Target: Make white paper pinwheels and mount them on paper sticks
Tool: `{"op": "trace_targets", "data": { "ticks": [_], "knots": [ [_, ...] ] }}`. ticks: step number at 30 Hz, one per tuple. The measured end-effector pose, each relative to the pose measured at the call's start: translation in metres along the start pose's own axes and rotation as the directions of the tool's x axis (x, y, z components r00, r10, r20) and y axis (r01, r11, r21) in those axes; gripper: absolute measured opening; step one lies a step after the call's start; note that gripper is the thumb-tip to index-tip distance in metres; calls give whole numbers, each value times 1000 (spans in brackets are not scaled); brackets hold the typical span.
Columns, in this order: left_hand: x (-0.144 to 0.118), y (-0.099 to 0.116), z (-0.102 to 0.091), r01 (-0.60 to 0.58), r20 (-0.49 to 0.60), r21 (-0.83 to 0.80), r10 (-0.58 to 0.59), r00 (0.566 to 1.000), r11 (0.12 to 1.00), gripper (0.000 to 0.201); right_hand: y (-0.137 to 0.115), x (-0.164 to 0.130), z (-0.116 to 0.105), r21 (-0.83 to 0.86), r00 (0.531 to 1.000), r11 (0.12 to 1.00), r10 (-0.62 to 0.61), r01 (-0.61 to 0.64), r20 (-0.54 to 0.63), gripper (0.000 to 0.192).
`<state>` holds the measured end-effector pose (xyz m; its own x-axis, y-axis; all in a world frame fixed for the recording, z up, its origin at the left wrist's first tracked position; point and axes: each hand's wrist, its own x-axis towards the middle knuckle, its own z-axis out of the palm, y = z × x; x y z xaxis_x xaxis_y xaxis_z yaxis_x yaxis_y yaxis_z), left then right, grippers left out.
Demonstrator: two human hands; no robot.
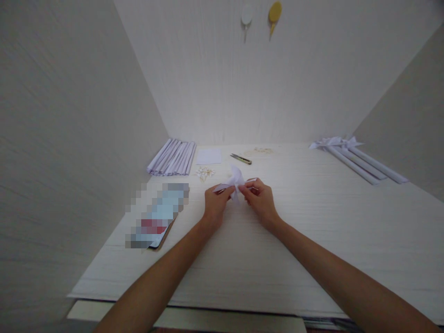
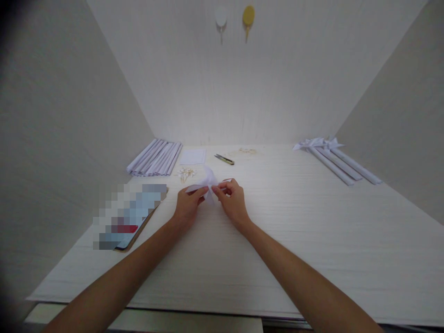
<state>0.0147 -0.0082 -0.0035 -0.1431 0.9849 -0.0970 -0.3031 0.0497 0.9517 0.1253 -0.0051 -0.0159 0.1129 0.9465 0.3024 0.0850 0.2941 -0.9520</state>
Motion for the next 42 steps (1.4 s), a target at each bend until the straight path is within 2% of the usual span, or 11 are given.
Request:
{"op": "trace_targets", "data": {
  "ticks": [10, 24, 30, 35, 42],
  "knots": [
    [0, -1, 1, -6, -3, 34, 6, 1000, 999, 12, 1, 0, 0, -26, 999, 1000, -1, 0, -49, 15],
    [-1, 0, 1, 6, -1, 29, -6, 1000, 1000, 12, 1, 0, 0, -57, 998, 998, -31, 28, -59, 15],
    [-2, -1, 2, -23, 19, 22, 23, 1000, 999, 10, -1, -1, 0, -63, 995, 996, -68, 64, -69, 15],
    [-3, -2, 3, -43, -8, 45, 43, 999, 998, 11, -4, -3, 1, -80, 991, 993, -97, 90, -89, 14],
    [-1, -5, 2, -55, -24, 65, 57, 998, 996, 12, -5, -5, 1, -98, 995, 993, -73, 66, -75, 14]
  ]
}}
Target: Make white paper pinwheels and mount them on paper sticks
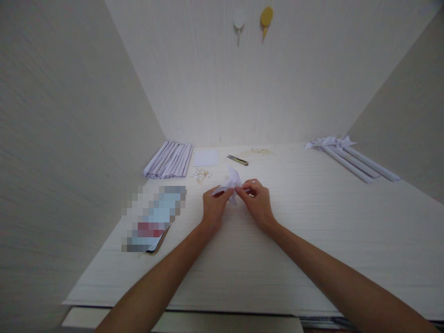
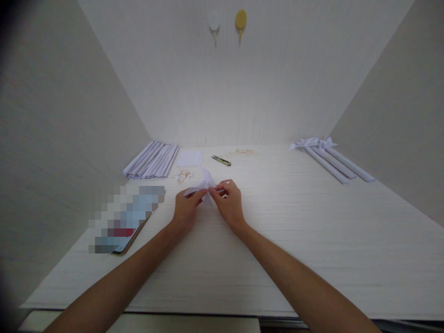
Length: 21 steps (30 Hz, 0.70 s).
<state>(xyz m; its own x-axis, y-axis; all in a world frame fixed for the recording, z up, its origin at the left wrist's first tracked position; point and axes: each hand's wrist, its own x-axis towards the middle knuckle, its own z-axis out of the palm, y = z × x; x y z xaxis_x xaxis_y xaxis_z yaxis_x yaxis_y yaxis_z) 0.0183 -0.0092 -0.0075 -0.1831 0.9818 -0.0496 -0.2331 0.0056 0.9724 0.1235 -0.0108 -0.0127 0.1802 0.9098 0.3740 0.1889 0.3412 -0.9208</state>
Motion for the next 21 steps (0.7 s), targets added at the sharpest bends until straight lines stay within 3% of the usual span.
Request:
{"op": "trace_targets", "data": {
  "ticks": [6, 12, 17, 21],
  "knots": [
    [5, 2, -7, -89, 82, 142, 78, 994, 986, 9, -2, 2, -3, -3, 997, 999, 41, -41, -61, 26],
    [3, 14, -10, -225, 211, 268, 171, 962, 937, 6, 0, 5, -3, 135, 998, 990, 18, -27, 67, 32],
    [4, 13, -11, -321, 275, 323, 236, 932, 890, 8, -1, 5, -2, 114, 991, 992, 45, -60, 130, 32],
    [5, 12, -12, -334, 268, 356, 247, 931, 873, 10, -1, 5, -2, 109, 989, 992, 53, -68, 136, 33]
  ]
}}
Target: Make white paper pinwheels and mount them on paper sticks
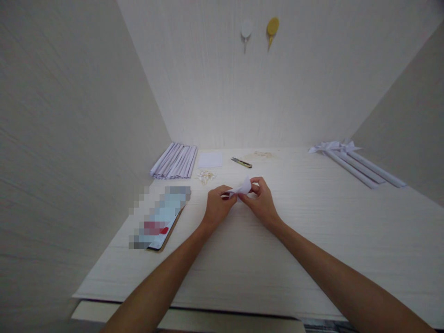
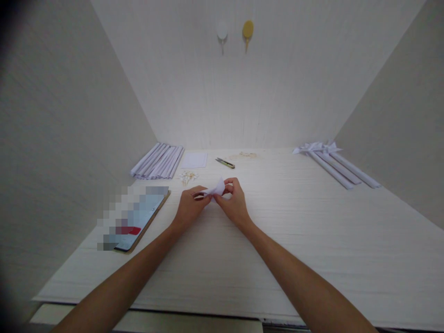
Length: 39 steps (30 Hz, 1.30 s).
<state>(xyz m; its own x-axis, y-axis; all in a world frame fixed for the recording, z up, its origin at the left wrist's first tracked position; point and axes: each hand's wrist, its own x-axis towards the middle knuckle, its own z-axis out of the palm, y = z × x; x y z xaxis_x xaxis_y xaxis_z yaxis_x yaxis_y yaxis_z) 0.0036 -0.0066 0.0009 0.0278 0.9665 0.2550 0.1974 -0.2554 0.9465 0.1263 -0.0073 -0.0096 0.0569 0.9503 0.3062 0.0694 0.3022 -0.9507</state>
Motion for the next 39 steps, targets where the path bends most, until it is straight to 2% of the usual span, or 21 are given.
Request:
{"op": "trace_targets", "data": {
  "ticks": [5, 11, 22, 26, 29, 32, 34, 37, 39],
  "knots": [
    [1, 0, 0, 65, -14, -9, -65, 998, 998, 5, 3, 1, -1, 107, 998, 992, 69, -68, -7, 38],
    [1, -5, 1, 110, 26, -81, -109, 994, 991, 11, 4, 1, 1, 245, 993, 964, 115, -107, -21, 42],
    [-2, 4, 1, 42, -13, -42, -42, 999, 998, 8, 2, 1, 1, 290, 989, 947, 150, -139, -14, 43],
    [2, 0, -1, 23, -43, -61, -26, 999, 998, 9, 1, 1, 2, 243, 992, 969, 75, -49, -97, 38],
    [8, -7, -5, 91, -38, -167, -99, 994, 982, 12, 2, 2, 0, 186, 973, 982, 8, 37, -232, 19],
    [10, -11, -9, 250, 92, -377, -232, 968, 892, 13, 5, 3, -6, 134, 940, 989, -6, 55, -341, 10],
    [10, -11, -12, 336, 224, -488, -257, 940, 806, 13, 8, 5, -10, 145, 921, 989, 30, 29, -388, 10],
    [7, -8, -16, 441, 428, -519, -223, 876, 732, 16, 11, 7, -14, 174, 910, 985, 60, 14, -410, 14],
    [4, -6, -18, 503, 556, -474, -198, 807, 723, 18, 12, 8, -15, 186, 907, 983, 81, -4, -412, 15]
  ]
}}
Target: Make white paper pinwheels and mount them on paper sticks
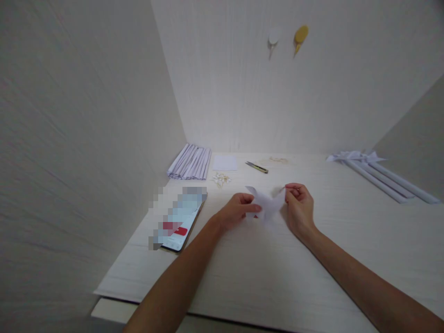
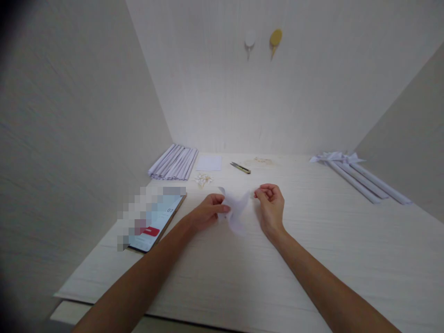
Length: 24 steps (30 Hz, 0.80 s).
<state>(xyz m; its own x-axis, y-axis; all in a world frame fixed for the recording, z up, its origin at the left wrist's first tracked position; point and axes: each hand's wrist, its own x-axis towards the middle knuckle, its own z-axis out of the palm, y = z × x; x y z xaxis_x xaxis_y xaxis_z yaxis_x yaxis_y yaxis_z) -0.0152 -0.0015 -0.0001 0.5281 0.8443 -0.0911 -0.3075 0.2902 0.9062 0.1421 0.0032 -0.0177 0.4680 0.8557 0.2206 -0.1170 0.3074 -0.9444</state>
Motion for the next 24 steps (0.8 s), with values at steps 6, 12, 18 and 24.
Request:
{"op": "trace_targets", "data": {
  "ticks": [6, 12, 18, 24],
  "knots": [
    [-6, 1, -1, 113, 254, 57, -124, 959, 992, 22, 1, 1, 13, -125, 988, 992, 14, 5, 151, 11],
    [-10, 5, -5, 146, 331, 27, -146, 932, 989, 26, 12, 17, 54, -292, 829, 902, -114, 317, 548, 4],
    [-8, 5, -9, 176, 348, -11, -161, 924, 984, 30, 8, 37, 101, -195, 231, 275, -104, 941, 967, 15],
    [-6, 2, -11, 182, 384, -7, -165, 908, 983, 29, 0, 40, 131, 47, -33, -93, 149, 995, 988, 15]
  ]
}}
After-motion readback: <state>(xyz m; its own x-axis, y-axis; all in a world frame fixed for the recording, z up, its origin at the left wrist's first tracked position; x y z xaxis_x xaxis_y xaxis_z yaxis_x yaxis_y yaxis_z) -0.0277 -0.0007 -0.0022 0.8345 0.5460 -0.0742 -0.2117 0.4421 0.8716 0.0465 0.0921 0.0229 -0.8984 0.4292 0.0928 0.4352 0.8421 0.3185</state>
